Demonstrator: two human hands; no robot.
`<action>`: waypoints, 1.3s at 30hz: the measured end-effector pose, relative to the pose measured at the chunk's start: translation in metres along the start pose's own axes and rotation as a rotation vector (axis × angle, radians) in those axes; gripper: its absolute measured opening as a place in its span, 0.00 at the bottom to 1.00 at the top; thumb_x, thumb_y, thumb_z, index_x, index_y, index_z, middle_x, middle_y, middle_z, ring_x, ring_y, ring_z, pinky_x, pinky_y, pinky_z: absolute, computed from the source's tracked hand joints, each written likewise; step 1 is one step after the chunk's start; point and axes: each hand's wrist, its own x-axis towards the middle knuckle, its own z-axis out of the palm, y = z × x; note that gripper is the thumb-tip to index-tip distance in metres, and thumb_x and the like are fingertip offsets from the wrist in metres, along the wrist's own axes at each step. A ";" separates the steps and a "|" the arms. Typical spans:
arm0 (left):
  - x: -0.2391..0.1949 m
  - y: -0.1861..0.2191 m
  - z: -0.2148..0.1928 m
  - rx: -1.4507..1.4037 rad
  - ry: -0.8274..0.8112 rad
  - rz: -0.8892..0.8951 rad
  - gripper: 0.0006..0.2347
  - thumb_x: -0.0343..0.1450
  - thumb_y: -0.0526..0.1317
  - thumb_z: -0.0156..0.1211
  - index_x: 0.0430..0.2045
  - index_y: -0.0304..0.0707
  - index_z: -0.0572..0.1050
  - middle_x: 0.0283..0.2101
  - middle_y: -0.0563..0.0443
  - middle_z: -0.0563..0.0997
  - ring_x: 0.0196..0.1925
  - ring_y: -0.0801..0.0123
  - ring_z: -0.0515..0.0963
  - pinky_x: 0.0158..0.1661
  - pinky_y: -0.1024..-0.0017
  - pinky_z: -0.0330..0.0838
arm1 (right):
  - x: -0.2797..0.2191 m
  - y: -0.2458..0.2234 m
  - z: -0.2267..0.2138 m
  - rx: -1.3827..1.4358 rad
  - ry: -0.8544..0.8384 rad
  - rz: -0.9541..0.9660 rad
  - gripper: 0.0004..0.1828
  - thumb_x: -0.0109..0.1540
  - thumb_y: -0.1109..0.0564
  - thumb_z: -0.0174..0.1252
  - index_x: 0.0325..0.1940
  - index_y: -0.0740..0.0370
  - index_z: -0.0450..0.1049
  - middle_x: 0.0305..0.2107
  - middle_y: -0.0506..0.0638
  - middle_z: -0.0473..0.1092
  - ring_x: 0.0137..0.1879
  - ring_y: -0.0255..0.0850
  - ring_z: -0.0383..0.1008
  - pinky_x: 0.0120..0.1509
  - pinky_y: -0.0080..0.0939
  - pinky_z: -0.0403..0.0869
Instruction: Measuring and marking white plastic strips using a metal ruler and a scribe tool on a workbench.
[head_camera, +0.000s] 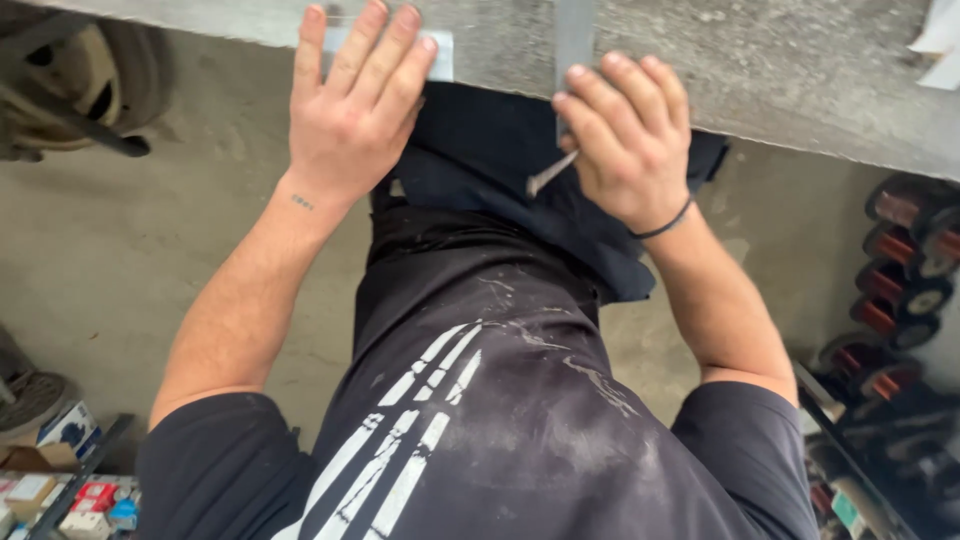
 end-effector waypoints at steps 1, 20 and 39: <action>-0.005 -0.004 -0.001 0.028 0.068 0.023 0.17 0.74 0.35 0.65 0.59 0.37 0.75 0.66 0.46 0.76 0.72 0.55 0.70 0.72 0.45 0.54 | 0.008 -0.003 -0.003 0.004 -0.044 0.036 0.14 0.72 0.53 0.61 0.60 0.59 0.80 0.61 0.52 0.73 0.70 0.51 0.69 0.78 0.55 0.61; 0.043 0.081 -0.041 -1.110 0.118 -0.389 0.24 0.77 0.30 0.71 0.67 0.41 0.67 0.33 0.54 0.86 0.34 0.81 0.83 0.40 0.82 0.75 | 0.035 -0.008 -0.048 0.526 0.275 0.524 0.13 0.67 0.72 0.60 0.56 0.68 0.74 0.46 0.58 0.76 0.49 0.48 0.79 0.57 0.41 0.77; 0.086 0.111 -0.026 -1.155 -0.308 -0.188 0.10 0.76 0.29 0.66 0.50 0.32 0.75 0.46 0.46 0.86 0.51 0.67 0.88 0.48 0.76 0.82 | -0.052 -0.041 -0.028 0.770 0.300 0.681 0.13 0.63 0.69 0.72 0.48 0.66 0.77 0.40 0.54 0.78 0.44 0.41 0.82 0.46 0.33 0.80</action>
